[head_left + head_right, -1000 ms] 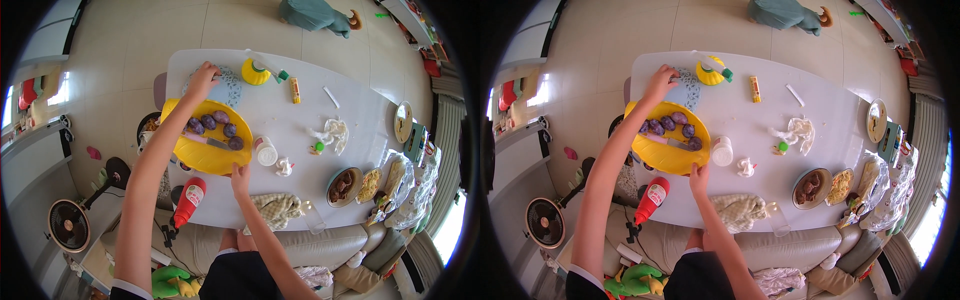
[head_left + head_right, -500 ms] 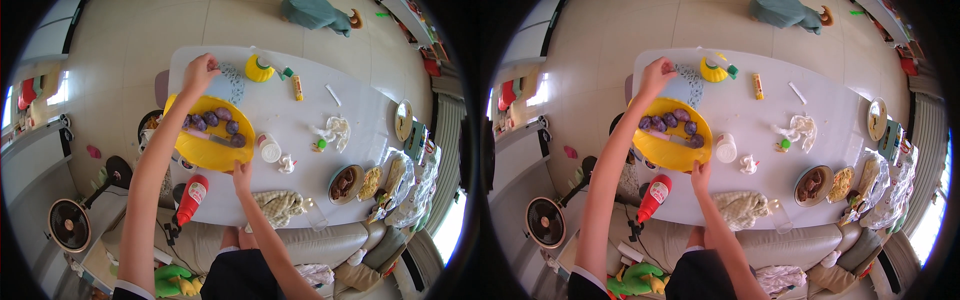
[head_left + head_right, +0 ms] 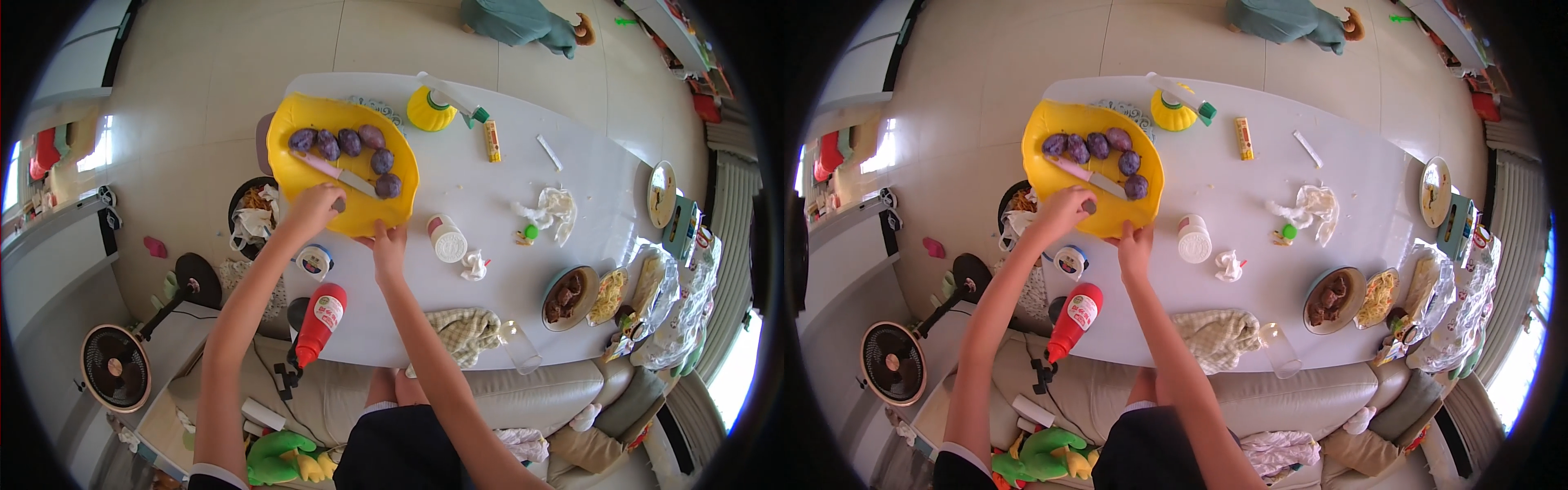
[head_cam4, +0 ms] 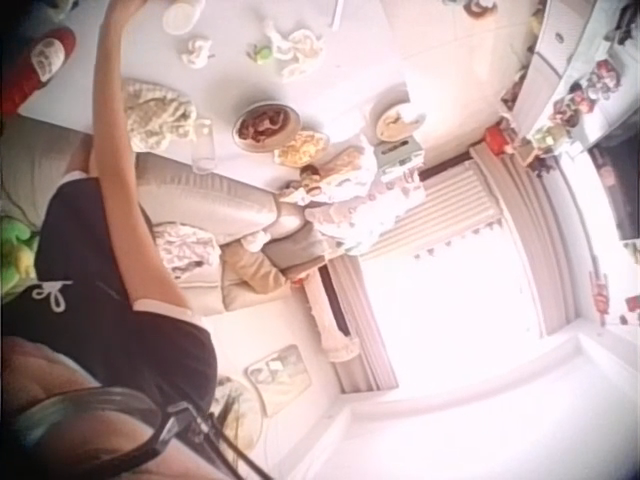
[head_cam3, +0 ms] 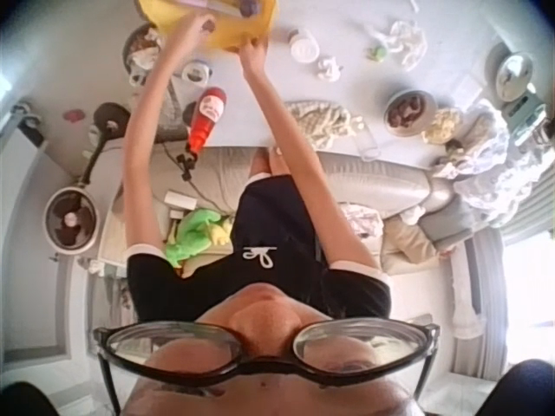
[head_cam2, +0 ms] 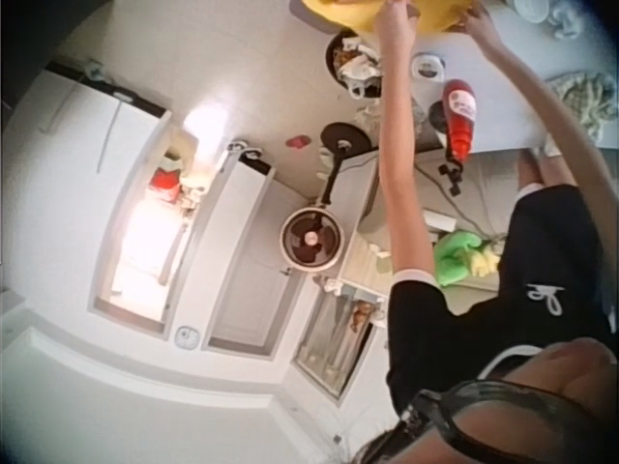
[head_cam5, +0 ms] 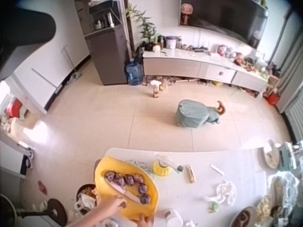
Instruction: The person wipes a table with a cloth and a wet wipe, moving dishes and containers aside, and places trash into a small bin.
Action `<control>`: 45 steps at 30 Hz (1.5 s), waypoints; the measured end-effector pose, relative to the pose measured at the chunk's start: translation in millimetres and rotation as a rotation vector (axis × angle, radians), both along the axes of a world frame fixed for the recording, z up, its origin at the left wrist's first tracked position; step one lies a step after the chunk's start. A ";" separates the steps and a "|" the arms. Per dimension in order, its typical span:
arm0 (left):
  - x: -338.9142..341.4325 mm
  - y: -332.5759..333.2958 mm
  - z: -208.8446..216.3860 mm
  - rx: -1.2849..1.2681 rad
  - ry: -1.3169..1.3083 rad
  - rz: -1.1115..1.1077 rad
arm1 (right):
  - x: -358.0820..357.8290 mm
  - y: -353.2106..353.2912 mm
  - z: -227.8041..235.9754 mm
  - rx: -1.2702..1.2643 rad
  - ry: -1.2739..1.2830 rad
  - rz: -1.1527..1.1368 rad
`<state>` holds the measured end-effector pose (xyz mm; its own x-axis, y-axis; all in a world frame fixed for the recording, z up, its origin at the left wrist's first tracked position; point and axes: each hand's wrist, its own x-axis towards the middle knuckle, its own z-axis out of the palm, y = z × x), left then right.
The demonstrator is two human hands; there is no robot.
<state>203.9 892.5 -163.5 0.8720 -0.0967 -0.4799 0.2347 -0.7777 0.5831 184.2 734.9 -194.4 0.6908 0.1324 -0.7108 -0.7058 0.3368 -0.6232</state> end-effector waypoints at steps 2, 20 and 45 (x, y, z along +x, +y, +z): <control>4.8 7.2 -6.2 0.011 -0.066 0.092 | 11.1 9.6 4.4 -0.002 -0.015 0.016; 135.6 -86.6 27.3 -0.051 -0.884 0.352 | 29.0 -84.2 98.0 -1.254 -0.810 0.734; -71.5 37.4 137.4 -0.145 -0.530 0.118 | -18.8 -26.6 78.9 -0.737 -0.860 0.822</control>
<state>132.4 929.9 -26.1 0.9992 -0.0159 0.0374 -0.0385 -0.6666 0.7444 165.4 708.2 -115.6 0.8482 0.4936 -0.1922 0.1501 -0.5719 -0.8065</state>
